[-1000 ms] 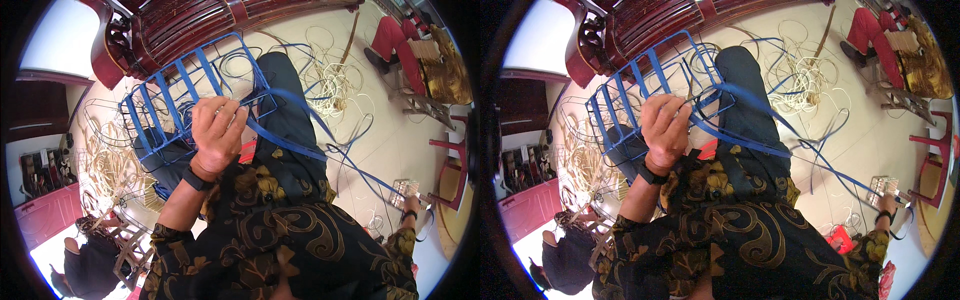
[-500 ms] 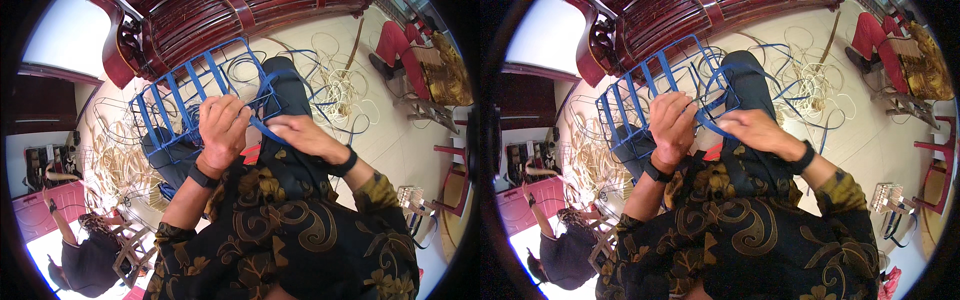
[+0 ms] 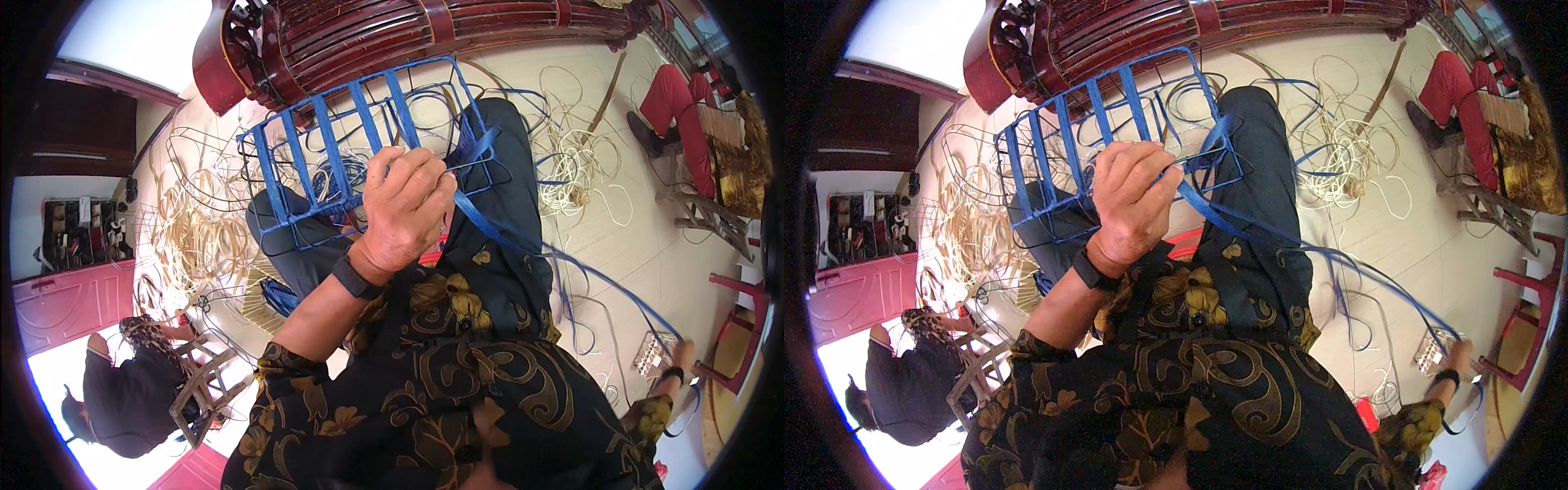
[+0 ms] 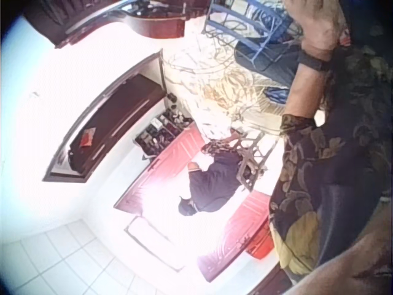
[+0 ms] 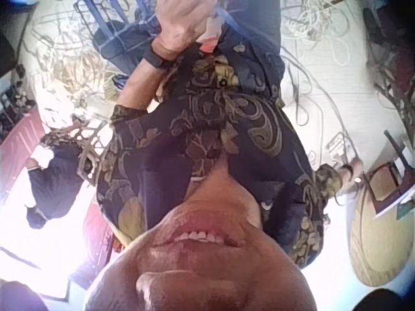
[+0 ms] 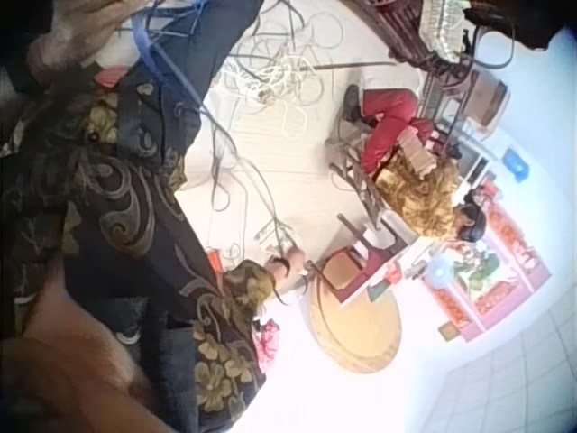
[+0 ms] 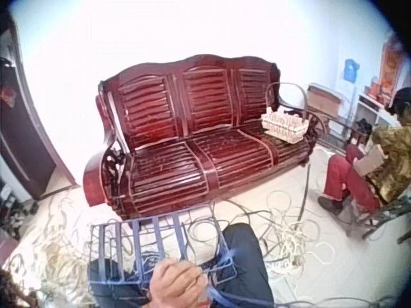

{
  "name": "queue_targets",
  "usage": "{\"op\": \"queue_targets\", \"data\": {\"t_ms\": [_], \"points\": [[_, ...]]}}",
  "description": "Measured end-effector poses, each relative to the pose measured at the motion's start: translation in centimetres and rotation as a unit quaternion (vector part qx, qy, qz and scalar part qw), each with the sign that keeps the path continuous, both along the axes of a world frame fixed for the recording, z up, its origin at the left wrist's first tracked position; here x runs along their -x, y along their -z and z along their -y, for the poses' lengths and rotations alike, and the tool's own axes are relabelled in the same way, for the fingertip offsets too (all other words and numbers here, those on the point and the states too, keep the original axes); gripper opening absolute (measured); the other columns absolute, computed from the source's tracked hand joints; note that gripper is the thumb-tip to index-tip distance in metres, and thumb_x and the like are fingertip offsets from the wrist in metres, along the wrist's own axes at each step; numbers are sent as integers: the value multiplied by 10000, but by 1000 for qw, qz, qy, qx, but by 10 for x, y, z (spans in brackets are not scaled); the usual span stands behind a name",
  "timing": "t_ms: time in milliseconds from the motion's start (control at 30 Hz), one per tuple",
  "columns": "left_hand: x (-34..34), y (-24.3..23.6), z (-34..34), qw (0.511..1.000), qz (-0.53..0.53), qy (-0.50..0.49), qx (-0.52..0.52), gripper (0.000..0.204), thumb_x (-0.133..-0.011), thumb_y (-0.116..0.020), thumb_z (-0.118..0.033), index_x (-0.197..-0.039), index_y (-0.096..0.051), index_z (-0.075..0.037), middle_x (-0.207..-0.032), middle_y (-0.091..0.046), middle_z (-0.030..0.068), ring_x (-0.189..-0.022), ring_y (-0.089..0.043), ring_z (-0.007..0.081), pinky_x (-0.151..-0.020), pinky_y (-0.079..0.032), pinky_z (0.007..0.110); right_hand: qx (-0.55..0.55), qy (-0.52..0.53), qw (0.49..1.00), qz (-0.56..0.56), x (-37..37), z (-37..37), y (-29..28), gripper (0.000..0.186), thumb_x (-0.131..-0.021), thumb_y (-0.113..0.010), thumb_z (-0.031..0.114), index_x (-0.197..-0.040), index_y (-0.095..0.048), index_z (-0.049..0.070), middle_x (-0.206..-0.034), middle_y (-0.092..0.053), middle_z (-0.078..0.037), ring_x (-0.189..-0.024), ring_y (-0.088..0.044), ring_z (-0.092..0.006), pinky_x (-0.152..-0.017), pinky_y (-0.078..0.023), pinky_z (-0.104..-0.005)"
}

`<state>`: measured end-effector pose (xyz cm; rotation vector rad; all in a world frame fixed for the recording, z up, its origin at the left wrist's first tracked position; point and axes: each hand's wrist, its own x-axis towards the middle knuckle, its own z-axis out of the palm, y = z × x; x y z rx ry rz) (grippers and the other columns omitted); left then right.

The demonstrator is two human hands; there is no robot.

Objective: The person weaves blue plastic straps through a blue metal frame by hand to create a basket.

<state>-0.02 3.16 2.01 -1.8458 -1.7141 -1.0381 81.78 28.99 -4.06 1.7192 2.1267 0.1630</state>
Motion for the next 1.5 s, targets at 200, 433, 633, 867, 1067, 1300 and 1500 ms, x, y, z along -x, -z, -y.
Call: {"op": "queue_targets", "data": {"t_ms": [200, 433, 633, 867, 1067, 1300, 1500], "points": [[4, 5, 3, 1000, 10, 10, -13, 256, -655, -719, -1, -910, -704, -21, -998, -687, 94, -981, -671, 300, -846, -507, 454, -110, 44, 980, 157, -55, -50, -35, 306, -943, -583, 145, -1225, -646, 45, -1177, -669, -197, -1068, -657, -330, -901, -522, -432], [3, 0, 2, 1000, -22, -2, 12, 225, -718, -714, 33, -932, -709, -39, -1019, -695, 93, -1003, -672, 312, -859, -509, 440, 223, -286, 769, -526, 533, 45, -27, 386, -1001, -605, 265, -1319, -644, 50, -1141, -705, -183, -1018, -685, -301, -890, -533, -403], [4, 8, 3, 1000, -6, -10, 3, 224, -709, -744, 36, -916, -707, -41, -1007, -700, 90, -997, -678, 309, -851, -513, 436, 367, -294, 719, -512, 650, 124, -35, 330, -996, -621, 328, -1107, -721, 34, -914, -723, -196, -805, -697, -385, -727, -556, -418], [-1, 0, 2, 1000, -18, -10, 0, 222, -694, -738, 31, -906, -711, -30, -992, -701, 98, -979, -683, 310, -847, -517, 433, 256, -322, 791, -453, 459, 57, -15, 276, -1006, -585, 218, -827, -643, 16, -691, -541, -177, -621, -567, -351, -620, -464, -447], [10, 17, 6, 999, 16, -12, -26, 219, -680, -704, -5, -896, -719, -34, -986, -688, 88, -989, -668, 281, -856, -499, 445, -132, 24, 987, 94, -62, -53, -40, 264, -916, -594, 230, -841, -729, 16, -901, -714, -234, -860, -696, -427, -755, -545, -533], [-15, -8, -4, 998, -50, -15, 16, 232, -676, -707, 2, -904, -719, -37, -1004, -687, 84, -1004, -666, 283, -871, -497, 445, -95, 305, 938, 132, -11, -32, -17, 366, -912, -610, 317, -1157, -766, 94, -1224, -738, -111, -1162, -689, -334, -883, -581, -417], [1, 0, 6, 1000, -5, -17, 19, 224, -722, -752, 49, -928, -713, -31, -1007, -706, 92, -994, -678, 310, -845, -507, 413, -62, -127, 953, -269, 234, -84, 29, 444, -991, -611, 307, -1343, -625, 37, -1273, -689, -203, -1176, -641, -377, -994, -514, -452]]}}
